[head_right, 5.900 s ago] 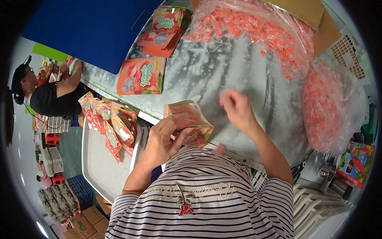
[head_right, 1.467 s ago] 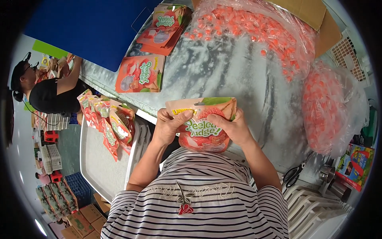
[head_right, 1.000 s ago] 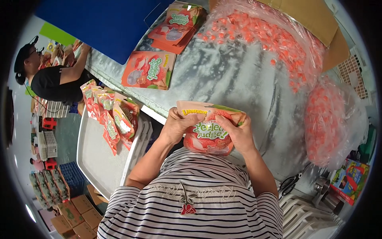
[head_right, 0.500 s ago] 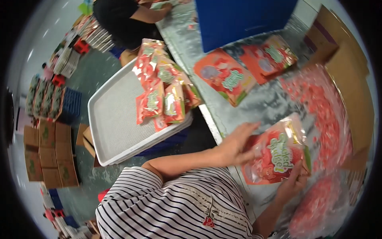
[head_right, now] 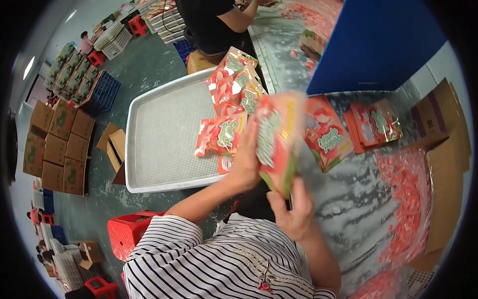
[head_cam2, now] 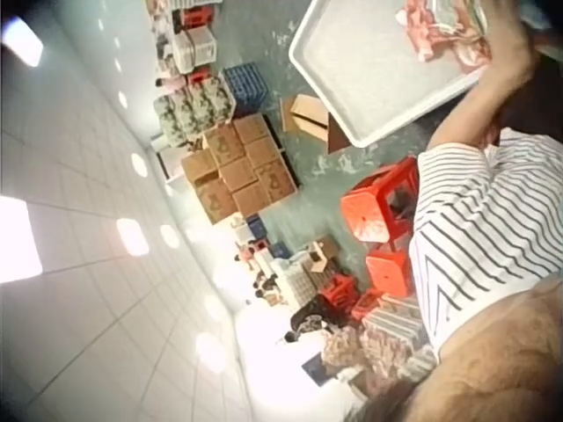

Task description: Taking individual small candies from a large bulk box and placing them into retail packaging bags.

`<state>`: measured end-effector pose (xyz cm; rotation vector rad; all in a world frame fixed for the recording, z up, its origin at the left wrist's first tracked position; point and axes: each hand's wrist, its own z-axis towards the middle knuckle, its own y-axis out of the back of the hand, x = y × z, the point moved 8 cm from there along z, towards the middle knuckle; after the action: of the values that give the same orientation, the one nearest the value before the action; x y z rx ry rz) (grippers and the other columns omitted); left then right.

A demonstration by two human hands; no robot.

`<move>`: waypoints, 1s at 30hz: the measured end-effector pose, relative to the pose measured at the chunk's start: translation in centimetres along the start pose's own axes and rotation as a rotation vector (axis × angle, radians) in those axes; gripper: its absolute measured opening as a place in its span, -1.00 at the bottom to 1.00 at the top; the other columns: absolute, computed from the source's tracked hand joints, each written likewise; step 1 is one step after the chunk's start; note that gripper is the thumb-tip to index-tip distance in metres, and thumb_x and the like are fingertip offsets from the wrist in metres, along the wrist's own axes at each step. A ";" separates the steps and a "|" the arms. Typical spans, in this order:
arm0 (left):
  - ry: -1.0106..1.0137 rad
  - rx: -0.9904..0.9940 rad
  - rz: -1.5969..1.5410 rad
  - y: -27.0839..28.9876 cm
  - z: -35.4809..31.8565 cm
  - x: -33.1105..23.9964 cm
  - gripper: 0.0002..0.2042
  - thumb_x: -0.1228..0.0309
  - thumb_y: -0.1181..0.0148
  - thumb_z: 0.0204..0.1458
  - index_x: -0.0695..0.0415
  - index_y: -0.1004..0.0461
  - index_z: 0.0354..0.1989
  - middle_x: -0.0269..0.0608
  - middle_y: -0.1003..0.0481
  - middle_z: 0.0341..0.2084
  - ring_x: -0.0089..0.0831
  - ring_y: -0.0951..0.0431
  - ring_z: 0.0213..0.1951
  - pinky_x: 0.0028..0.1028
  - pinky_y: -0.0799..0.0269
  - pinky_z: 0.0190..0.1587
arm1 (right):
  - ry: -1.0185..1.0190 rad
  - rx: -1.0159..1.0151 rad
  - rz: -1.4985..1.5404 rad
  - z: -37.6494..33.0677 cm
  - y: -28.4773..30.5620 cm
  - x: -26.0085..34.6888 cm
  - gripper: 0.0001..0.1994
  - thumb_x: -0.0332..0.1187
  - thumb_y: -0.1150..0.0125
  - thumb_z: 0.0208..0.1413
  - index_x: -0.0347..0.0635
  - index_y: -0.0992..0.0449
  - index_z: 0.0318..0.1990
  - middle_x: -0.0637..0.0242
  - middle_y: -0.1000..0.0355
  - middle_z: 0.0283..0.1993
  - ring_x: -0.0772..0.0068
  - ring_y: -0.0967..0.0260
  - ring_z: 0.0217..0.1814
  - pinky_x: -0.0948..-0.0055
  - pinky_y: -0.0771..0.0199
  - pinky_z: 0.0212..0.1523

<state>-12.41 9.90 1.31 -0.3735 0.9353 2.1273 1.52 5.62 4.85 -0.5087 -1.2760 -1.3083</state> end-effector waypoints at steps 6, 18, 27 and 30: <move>0.307 -0.174 0.215 6.9 2.7 14.8 -0.24 0.40 -0.25 0.00 0.36 0.08 0.30 0.26 -0.10 0.24 0.08 -0.18 0.24 -0.19 -0.14 0.25 | -0.038 0.002 -0.420 -0.3 0.0 -8.2 -0.62 -0.48 -0.15 0.04 -0.36 -0.33 0.05 -0.06 -0.34 0.05 -0.15 -0.30 0.08 0.20 -0.28 0.13; 0.926 0.034 0.365 -2.0 0.7 36.4 0.12 -0.24 -0.17 -0.15 0.21 0.31 0.39 0.35 0.15 0.31 0.15 0.17 0.36 0.09 0.35 0.33 | -0.102 -0.023 -0.822 -3.9 1.0 -14.7 -0.64 -0.52 -0.05 0.01 -0.40 -0.33 0.01 -0.03 -0.23 0.17 -0.14 -0.10 0.25 -0.02 -0.03 0.29; 0.675 0.037 -0.111 -0.7 1.4 37.8 0.17 -0.23 -0.24 -0.17 0.29 0.34 0.37 0.36 0.05 0.29 0.12 0.09 0.36 -0.11 0.10 0.33 | -0.132 0.023 -0.787 -3.5 0.9 -15.3 -0.66 -0.53 -0.02 0.03 -0.40 -0.34 0.01 -0.04 -0.22 0.16 -0.15 -0.10 0.24 -0.01 -0.05 0.26; 0.589 -0.019 -0.194 1.4 0.9 36.3 -0.06 -0.02 -0.19 0.01 0.31 0.20 0.35 0.32 -0.28 0.08 0.09 -0.31 0.11 -0.25 -0.18 0.19 | -0.115 -0.005 -0.804 -3.3 1.3 -15.2 -0.66 -0.51 0.01 0.07 -0.38 -0.33 0.03 -0.01 -0.22 0.17 -0.14 -0.10 0.25 -0.01 -0.02 0.28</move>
<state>-37.45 29.29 -16.43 -1.0943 1.1433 1.8737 7.40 9.42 -9.08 -0.0518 -1.6546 -1.9565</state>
